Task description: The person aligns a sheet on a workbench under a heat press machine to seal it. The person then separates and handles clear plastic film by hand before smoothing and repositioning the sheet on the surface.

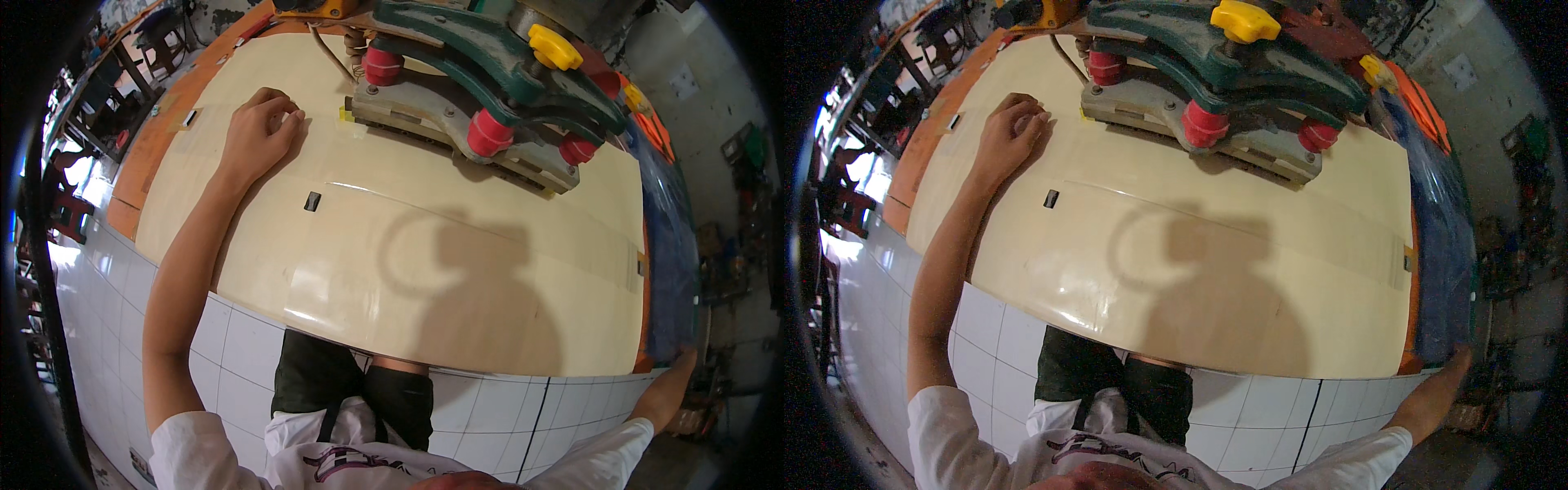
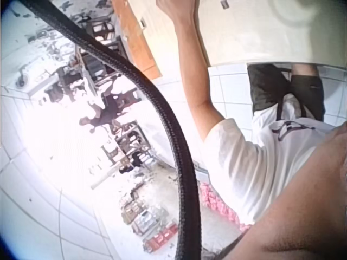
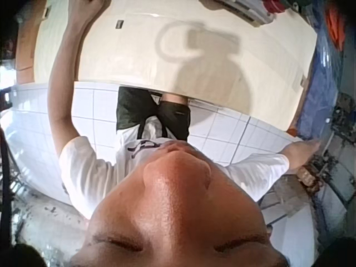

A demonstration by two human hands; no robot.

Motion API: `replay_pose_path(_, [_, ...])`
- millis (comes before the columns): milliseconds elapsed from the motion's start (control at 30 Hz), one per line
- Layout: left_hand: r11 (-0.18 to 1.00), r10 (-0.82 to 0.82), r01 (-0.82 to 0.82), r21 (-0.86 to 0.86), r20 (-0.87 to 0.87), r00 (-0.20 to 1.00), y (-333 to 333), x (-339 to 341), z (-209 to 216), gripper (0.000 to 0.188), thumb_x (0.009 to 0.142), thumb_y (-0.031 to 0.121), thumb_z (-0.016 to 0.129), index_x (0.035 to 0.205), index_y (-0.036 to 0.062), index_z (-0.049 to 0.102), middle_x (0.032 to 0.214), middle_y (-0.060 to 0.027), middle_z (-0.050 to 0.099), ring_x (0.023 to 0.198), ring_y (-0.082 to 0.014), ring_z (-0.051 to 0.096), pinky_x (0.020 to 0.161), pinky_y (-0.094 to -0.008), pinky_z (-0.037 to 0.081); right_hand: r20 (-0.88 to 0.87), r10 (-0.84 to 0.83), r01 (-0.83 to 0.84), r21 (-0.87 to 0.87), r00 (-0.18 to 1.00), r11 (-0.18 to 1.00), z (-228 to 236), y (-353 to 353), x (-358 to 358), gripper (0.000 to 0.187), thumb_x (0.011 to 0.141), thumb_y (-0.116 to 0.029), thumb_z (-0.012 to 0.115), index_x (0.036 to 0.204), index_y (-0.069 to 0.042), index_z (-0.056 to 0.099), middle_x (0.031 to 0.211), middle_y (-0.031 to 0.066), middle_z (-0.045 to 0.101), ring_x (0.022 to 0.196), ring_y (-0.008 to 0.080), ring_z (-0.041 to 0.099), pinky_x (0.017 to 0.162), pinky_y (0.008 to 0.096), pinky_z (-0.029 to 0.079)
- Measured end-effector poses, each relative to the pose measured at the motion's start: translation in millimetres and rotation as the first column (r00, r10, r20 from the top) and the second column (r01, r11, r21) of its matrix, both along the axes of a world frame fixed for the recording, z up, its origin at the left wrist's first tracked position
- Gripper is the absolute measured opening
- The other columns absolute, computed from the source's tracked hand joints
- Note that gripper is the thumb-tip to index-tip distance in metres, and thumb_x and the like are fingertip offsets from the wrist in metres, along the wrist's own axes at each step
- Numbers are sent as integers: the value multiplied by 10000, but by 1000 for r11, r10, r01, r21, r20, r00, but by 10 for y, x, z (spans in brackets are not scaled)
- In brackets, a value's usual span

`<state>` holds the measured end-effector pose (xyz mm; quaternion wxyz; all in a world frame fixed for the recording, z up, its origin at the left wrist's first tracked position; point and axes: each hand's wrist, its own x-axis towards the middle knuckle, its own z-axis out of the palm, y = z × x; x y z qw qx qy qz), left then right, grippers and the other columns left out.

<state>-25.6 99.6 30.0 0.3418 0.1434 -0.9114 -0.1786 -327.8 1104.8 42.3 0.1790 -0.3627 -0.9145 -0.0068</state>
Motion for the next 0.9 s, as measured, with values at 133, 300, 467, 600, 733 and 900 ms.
replay_pose_path(133, [1000,-4,4,12,-2,1000,-1,10,1,265,814,235,609,871,-13,682,977,-143,643,797,-301,623,748,-371,491,-27,-7,7,11,1000,1000,-12,-103,2,293,898,-221,493,952,-9,687,977,157,659,823,260,600,731,406,483])
replay_pose_path(300, [1000,-11,12,3,-15,1000,11,-2,-1,257,806,222,605,873,-12,685,974,-156,643,809,-311,631,750,-376,494,-59,-10,11,18,998,1000,26,-194,27,290,898,-214,489,948,-8,686,976,160,660,826,265,605,730,409,486])
replay_pose_path(467, [1000,-9,9,2,-7,1000,28,9,25,247,801,212,608,863,-15,685,965,-157,644,803,-312,632,747,-377,494,-75,-19,21,31,997,999,34,-272,57,287,898,-208,484,943,-7,684,975,162,662,829,269,609,728,412,488])
replay_pose_path(600, [1000,-8,8,4,-11,1000,32,8,25,239,798,202,611,851,-20,683,953,-159,645,798,-313,631,745,-378,493,-82,-27,31,50,996,998,39,-310,75,285,898,-202,481,940,-6,683,974,165,663,832,273,613,726,414,490])
replay_pose_path(733, [1000,-14,14,4,-6,1000,48,4,35,242,800,204,610,850,-22,682,961,-161,645,807,-320,629,755,-383,491,-93,-34,41,73,995,996,66,-330,101,283,898,-197,477,936,-5,682,973,167,664,834,277,616,724,417,492])
replay_pose_path(900, [1000,-10,10,-16,1,1000,23,13,26,245,798,207,610,847,-22,681,967,-161,645,833,-333,625,771,-391,486,-106,-44,54,99,993,994,71,-398,119,281,899,-190,473,932,-4,681,972,170,666,838,281,620,723,420,495])
